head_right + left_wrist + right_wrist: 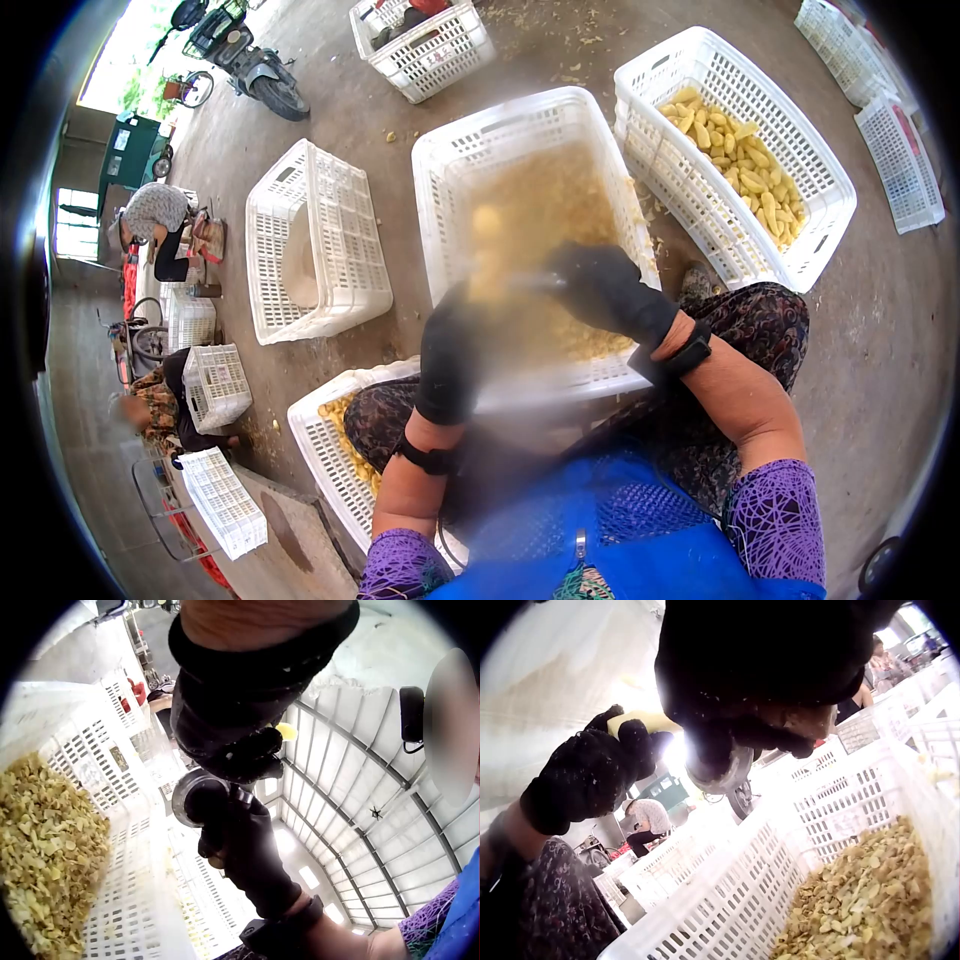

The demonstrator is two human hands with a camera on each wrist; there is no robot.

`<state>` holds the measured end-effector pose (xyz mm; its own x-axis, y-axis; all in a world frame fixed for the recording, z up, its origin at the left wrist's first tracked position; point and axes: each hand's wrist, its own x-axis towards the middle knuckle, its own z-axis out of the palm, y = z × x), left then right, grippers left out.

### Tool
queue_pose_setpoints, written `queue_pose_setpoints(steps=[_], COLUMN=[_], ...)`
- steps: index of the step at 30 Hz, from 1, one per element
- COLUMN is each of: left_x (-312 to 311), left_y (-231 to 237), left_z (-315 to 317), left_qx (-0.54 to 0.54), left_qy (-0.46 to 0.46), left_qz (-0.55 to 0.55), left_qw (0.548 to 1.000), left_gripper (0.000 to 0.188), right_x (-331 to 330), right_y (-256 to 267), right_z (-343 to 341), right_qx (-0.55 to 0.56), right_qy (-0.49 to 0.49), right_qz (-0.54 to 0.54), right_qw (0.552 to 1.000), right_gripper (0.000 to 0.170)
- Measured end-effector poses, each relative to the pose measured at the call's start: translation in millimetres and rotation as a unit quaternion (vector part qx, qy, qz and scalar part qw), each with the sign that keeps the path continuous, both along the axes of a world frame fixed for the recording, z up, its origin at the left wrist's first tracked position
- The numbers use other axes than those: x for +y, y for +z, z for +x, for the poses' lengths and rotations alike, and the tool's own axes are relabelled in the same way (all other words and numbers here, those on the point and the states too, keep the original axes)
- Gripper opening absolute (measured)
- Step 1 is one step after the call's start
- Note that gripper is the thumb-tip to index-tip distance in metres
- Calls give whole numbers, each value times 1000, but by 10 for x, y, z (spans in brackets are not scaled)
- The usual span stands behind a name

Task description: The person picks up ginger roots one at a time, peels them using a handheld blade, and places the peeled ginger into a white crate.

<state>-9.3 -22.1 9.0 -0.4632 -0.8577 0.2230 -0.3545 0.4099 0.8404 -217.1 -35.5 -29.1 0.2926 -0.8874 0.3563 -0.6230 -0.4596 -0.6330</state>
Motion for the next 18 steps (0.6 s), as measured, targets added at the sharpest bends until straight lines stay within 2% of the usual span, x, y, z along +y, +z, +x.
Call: queue_pose_setpoints(steps=[2, 6, 8, 9, 10, 11, 12, 14, 15, 17, 18], left_x=[-11, 8, -1, 26, 77, 114, 116, 97, 104, 81, 56], left_y=[-90, -27, -10, 12, 39, 69, 109, 188, 166, 91, 117], left_z=[59, 15, 4, -20, -60, -91, -99, -81, -51, 11, 35], left_qx=[-50, -105, -100, -101, 112, 311, 309, 215, 214, 150, 151], left_qy=[-13, 12, -14, -18, 24, 66, 65, 31, 31, 41, 40], left_qz=[-92, -62, -147, -147, 118, 371, 373, 337, 334, 254, 251], left_qw=[994, 992, 984, 984, 986, 873, 872, 916, 917, 955, 955], left_gripper=[25, 27, 28, 28, 22, 19, 19, 24, 24, 23, 23], right_x=[4, 25, 6, -8, -22, -32, -51, -85, -76, -85, -81], right_y=[15, -78, -235, -271, -299, -334, -391, -506, -526, -526, -519], right_z=[0, -26, -53, -66, -87, -108, -129, -153, -149, -159, -169], right_qx=[18, 37, 69, 68, 62, 56, 55, 52, 51, 73, 73], right_qy=[1, -15, -29, -32, -21, -9, -10, -7, -7, -12, -12], right_qz=[-31, -42, -43, -42, -48, -54, -52, -23, -25, -27, -30], right_qw=[999, 998, 996, 996, 997, 997, 997, 998, 998, 997, 997], right_gripper=[16, 14, 13, 13, 12, 11, 11, 11, 11, 10, 10])
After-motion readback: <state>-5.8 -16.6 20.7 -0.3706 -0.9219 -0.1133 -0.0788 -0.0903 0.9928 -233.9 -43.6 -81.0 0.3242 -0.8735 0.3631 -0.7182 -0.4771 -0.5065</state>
